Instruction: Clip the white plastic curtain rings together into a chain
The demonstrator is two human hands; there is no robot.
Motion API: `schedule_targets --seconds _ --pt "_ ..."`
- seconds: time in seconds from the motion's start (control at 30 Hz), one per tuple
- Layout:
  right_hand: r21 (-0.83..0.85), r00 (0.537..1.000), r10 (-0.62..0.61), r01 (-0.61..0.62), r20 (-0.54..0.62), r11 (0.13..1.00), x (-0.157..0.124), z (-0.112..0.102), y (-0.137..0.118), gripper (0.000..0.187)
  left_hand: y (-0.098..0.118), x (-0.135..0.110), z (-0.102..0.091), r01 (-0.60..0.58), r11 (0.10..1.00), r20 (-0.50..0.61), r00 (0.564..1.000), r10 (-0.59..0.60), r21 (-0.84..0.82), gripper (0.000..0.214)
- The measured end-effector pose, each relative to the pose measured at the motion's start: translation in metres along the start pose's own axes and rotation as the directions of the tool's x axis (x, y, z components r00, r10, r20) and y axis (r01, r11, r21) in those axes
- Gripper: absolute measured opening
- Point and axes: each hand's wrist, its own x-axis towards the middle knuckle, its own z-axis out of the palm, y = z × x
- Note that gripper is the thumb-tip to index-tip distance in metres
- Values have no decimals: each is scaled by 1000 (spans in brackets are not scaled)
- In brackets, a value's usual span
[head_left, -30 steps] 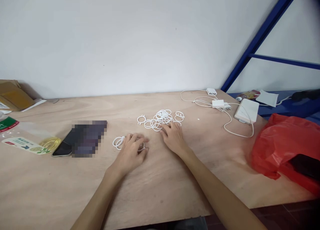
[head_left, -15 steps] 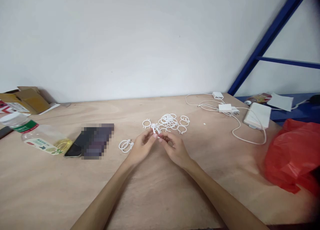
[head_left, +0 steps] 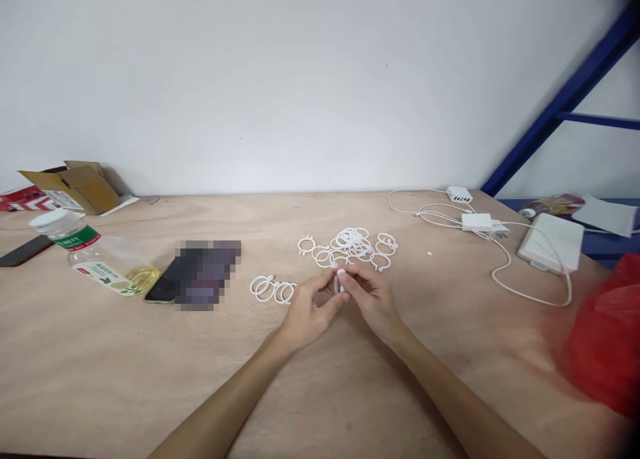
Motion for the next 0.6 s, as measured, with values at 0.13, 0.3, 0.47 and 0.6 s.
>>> schedule_targets --seconds 0.13,0.3,0.47,0.6 --pt "-13 1000 17 -18 -21 1000 -2 -2 -1 19 4 -1 3 39 999 39 999 -38 -26 26" --pt "5 999 -5 5 -38 1000 -3 -5 0 14 12 -1 2 77 997 88 993 -75 -28 22" --pt "-159 1000 -15 19 22 987 2 -8 8 19 16 4 -16 56 970 130 988 -88 236 26" --pt "-656 984 -177 154 32 739 7 -13 24 24 0 6 -35 40 821 26 997 -67 570 49"
